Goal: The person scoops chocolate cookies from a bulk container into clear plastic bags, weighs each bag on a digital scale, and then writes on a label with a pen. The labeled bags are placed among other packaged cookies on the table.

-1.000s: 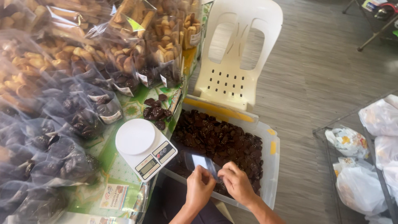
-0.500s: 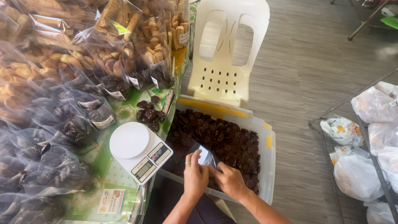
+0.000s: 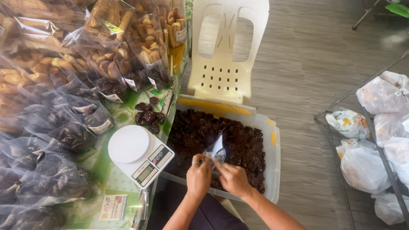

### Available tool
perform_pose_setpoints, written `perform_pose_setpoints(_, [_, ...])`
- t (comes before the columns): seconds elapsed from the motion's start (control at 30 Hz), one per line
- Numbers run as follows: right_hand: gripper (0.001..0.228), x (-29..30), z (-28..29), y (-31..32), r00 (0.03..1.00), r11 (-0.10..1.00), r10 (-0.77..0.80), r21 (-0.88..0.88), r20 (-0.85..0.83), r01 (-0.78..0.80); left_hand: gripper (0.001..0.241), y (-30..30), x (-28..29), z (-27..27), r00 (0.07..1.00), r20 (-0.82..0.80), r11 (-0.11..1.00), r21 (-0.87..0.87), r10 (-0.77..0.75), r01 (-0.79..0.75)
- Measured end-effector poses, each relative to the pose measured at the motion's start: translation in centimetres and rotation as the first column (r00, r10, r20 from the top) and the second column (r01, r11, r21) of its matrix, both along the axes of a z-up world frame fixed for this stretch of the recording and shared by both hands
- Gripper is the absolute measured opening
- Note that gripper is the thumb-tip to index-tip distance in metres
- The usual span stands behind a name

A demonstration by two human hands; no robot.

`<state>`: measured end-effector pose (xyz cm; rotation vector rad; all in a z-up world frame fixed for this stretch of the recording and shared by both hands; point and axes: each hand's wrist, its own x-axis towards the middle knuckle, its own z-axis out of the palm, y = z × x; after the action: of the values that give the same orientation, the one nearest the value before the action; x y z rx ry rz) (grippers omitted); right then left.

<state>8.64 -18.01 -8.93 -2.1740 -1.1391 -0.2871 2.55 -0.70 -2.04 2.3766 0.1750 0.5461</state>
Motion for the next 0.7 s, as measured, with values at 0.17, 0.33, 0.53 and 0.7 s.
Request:
perform_pose_setpoints(0.17, [0.057, 2.2, -1.2, -1.6, 0.919, 0.927, -0.374, -0.03, -0.121, 0.374, 0.045, -1.0, -0.9, -0.7, 0.971, -0.102, 0.944, 0.234, -0.214, 0.233])
perform_pose_setpoints(0.33, [0.074, 1.4, 0.8, -2.0, 0.903, 0.848, -0.367, -0.479, -0.225, 0.225, 0.064, 0.2, 0.8, -1.5, 0.898, -0.367, 0.889, 0.288, -0.241, 0.356])
perform_pose_setpoints(0.53, [0.069, 1.2, 1.3, -0.8, 0.471, 0.941, -0.241, -0.085, -0.848, 0.328, 0.086, -1.4, 0.4, -1.2, 0.801, -0.468, 0.809, 0.258, -0.374, 0.529])
perform_pose_setpoints(0.7, [0.02, 0.1, -1.4, 0.8, 0.992, 0.971, -0.12, -0.204, 0.04, 0.126, 0.091, -2.3, 1.5, -1.0, 0.856, -0.38, 0.813, 0.332, -0.35, 0.479])
